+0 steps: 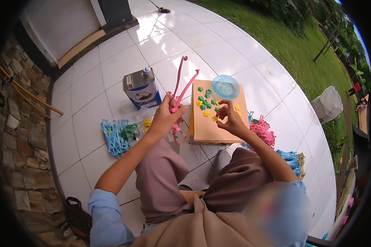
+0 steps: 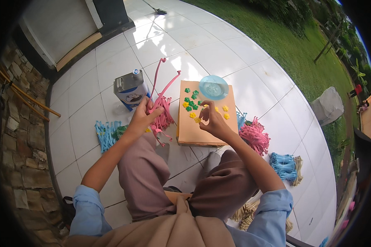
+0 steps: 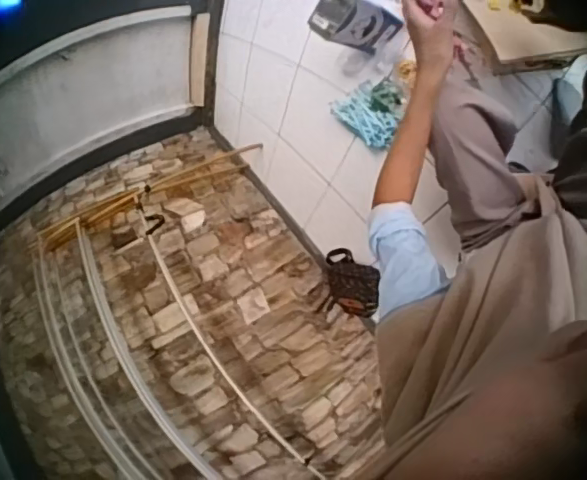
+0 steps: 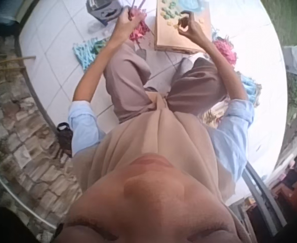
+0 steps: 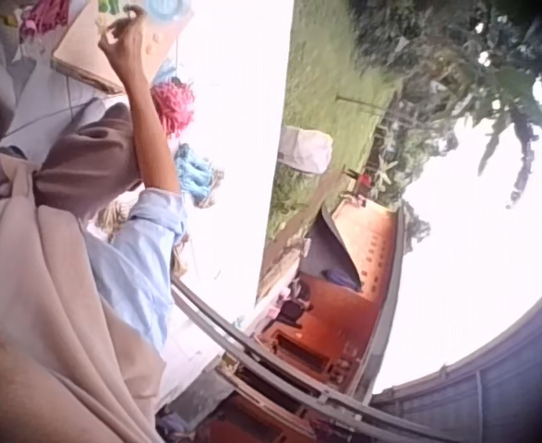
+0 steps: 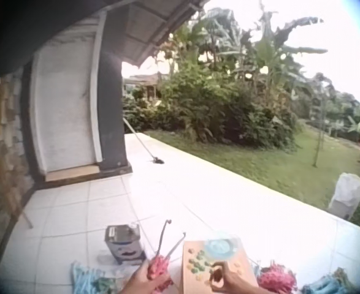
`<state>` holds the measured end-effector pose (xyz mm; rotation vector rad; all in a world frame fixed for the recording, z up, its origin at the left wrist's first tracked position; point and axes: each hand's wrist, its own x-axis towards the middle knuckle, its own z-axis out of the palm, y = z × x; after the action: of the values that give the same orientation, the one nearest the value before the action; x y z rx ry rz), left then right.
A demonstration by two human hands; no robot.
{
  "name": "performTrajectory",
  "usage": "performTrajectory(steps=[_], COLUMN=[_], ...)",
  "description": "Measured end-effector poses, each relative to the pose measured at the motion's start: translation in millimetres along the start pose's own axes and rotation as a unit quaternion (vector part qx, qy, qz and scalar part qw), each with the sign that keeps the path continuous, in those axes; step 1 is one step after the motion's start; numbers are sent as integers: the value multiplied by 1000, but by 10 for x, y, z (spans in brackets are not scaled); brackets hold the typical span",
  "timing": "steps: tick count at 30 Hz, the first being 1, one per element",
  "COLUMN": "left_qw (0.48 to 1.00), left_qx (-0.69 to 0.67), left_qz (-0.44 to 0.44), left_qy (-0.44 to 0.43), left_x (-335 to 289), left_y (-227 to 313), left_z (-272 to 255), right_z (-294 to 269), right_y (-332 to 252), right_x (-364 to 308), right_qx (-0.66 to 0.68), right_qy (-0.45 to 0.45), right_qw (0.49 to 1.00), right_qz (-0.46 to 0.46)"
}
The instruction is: The person attaches small green and yellow foam flowers to pink sandal straps by hand, sliding the flowers onto pegs on the straps.
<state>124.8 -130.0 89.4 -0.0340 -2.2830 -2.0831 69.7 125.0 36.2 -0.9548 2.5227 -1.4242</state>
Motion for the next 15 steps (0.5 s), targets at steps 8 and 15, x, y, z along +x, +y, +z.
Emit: performTrajectory(steps=[8,15], left_qw=[997,993], left_qx=[19,-67], left_qz=[-14,-17], left_qy=[-74,-94], left_x=[-50,-43], left_y=[37,109], left_z=[35,66], right_z=[77,87], right_y=[-1099,-1097], right_x=[75,73], right_qx=[-32,-63], right_qy=[61,56], right_qw=[991,988], right_qz=[-113,-128])
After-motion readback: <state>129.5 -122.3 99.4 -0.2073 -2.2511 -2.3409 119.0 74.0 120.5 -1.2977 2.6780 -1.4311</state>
